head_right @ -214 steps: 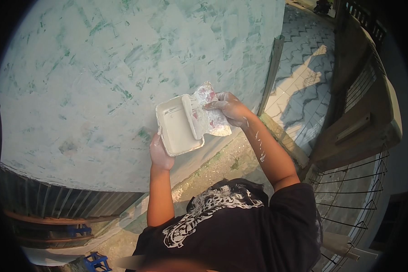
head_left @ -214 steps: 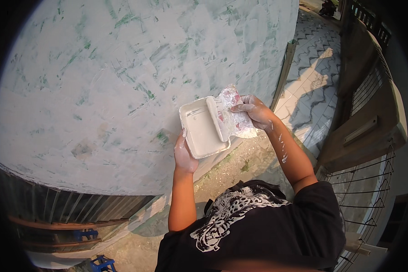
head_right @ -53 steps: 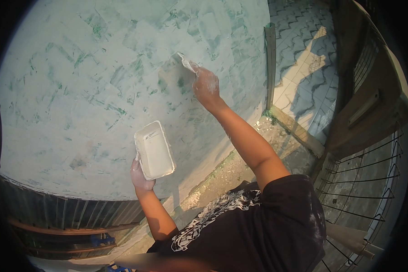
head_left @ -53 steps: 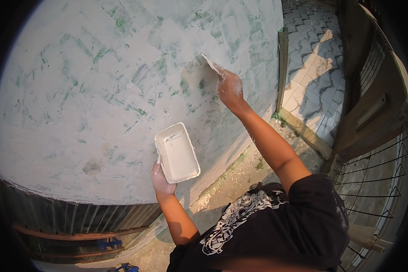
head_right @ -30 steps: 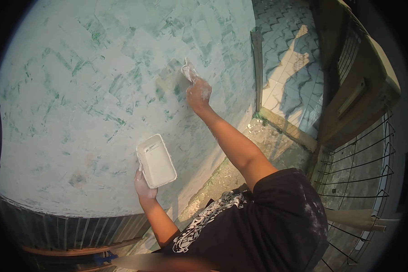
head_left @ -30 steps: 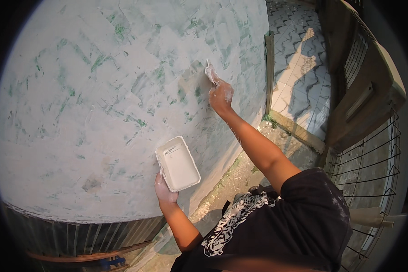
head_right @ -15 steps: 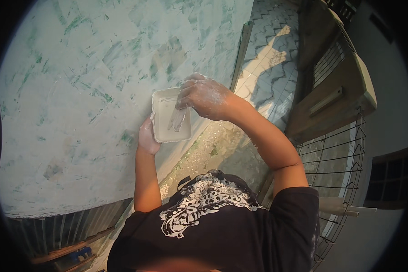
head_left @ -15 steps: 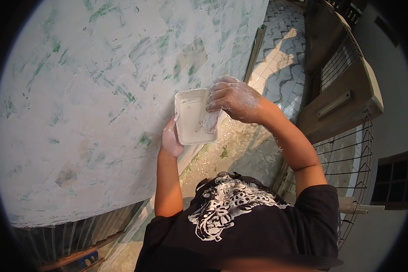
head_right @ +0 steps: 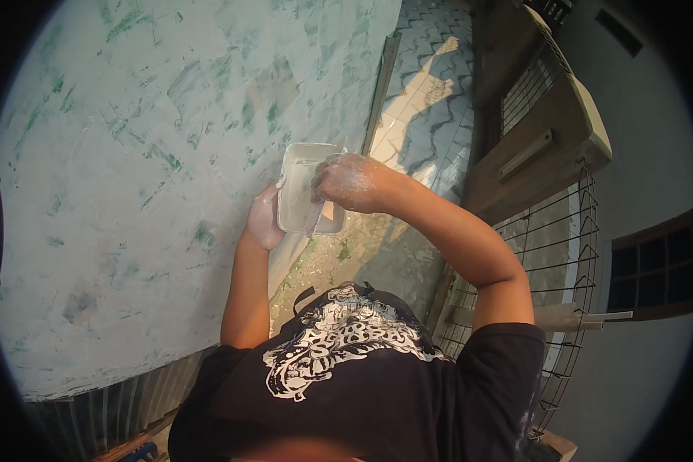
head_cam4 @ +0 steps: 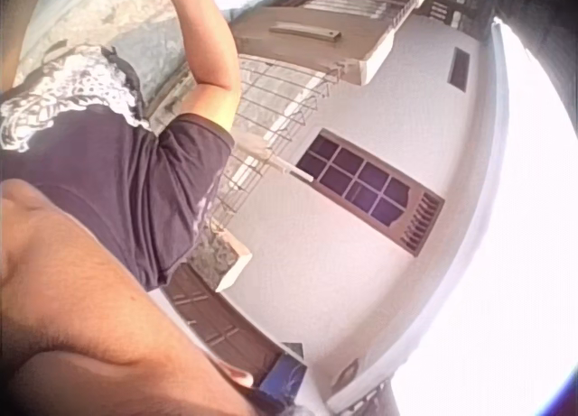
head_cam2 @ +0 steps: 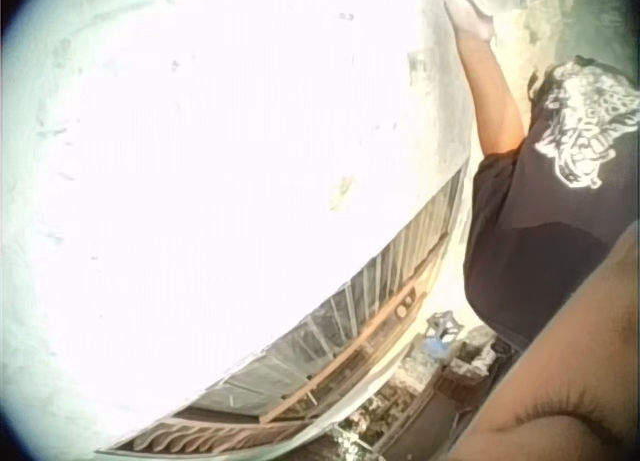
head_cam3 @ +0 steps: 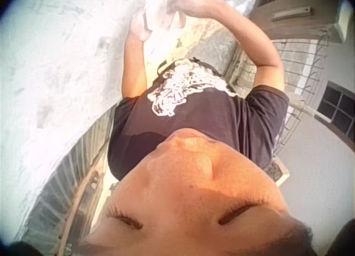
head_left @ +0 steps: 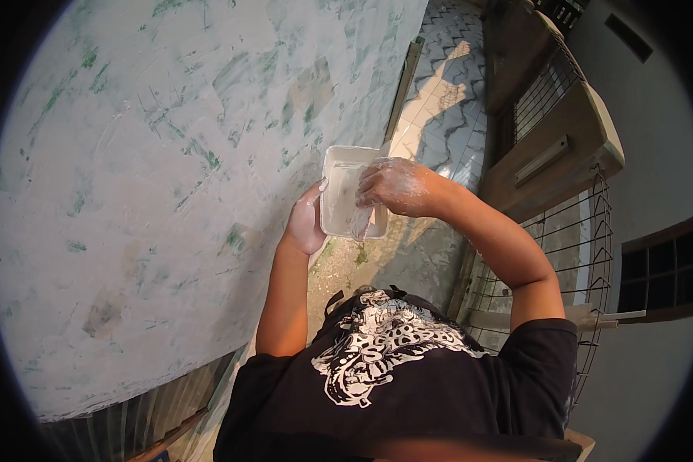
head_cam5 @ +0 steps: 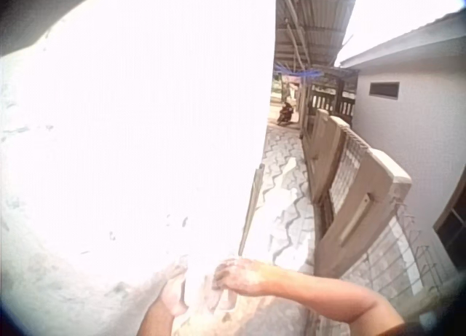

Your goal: Applying plaster or filler to an exterior wall using a putty knife and a plastic tray.

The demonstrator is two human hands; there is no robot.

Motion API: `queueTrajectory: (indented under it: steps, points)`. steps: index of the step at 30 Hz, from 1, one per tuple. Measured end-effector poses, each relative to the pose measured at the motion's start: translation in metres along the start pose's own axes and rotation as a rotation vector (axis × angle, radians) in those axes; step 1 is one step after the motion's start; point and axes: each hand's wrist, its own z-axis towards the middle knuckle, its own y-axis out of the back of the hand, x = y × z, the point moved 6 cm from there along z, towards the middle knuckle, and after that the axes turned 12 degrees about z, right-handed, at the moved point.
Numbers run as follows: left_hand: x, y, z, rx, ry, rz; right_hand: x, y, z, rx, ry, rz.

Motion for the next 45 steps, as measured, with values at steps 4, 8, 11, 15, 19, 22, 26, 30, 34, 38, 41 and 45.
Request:
queueTrajectory:
  steps: [4,8,11,15,19,22,26,30,34,38,41,45]
  points:
    - [0.006,0.006,-0.002,-0.053,0.007,0.005,-0.012,0.014,-0.015,-0.100,-0.164,0.202]
    - [0.007,0.002,-0.001,-0.096,-0.055,0.027,-0.045,0.034,-0.040,-0.378,-0.353,0.639]
    - [0.006,0.001,-0.001,-0.142,-0.081,0.040,-0.064,0.032,-0.058,-0.503,-0.576,0.874]
    - [0.004,0.004,0.010,-0.187,-0.139,0.005,-0.109,-0.011,-0.062,-0.747,-0.561,1.503]
    - [-0.004,0.008,0.019,-0.248,-0.199,-0.009,-0.127,-0.041,-0.050,-0.624,-0.629,1.850]
    - [-0.007,0.015,0.031,-0.299,-0.266,-0.021,-0.153,-0.042,-0.051,-0.549,-0.549,1.994]
    - [-0.010,0.014,0.047,-0.355,-0.296,-0.026,-0.213,-0.026,-0.058,-0.738,-0.514,2.033]
    - [-0.018,0.009,0.047,-0.491,-0.290,-0.020,-0.268,-0.022,-0.046,-1.051,-0.445,1.863]
    - [-0.023,0.017,0.017,-0.620,-0.284,0.055,-0.278,-0.006,-0.013,-1.160,-0.308,0.955]
    - [-0.014,0.027,-0.029,-0.809,-0.336,0.067,-0.232,-0.041,0.061,-1.114,-0.267,0.422]
    - [0.000,0.023,-0.047,-0.912,-0.404,-0.039,-0.216,-0.110,0.083,-0.869,-0.272,0.384]
    - [0.017,0.024,-0.068,-1.079,-0.413,-0.089,-0.206,-0.108,0.036,-0.931,0.074,0.399]
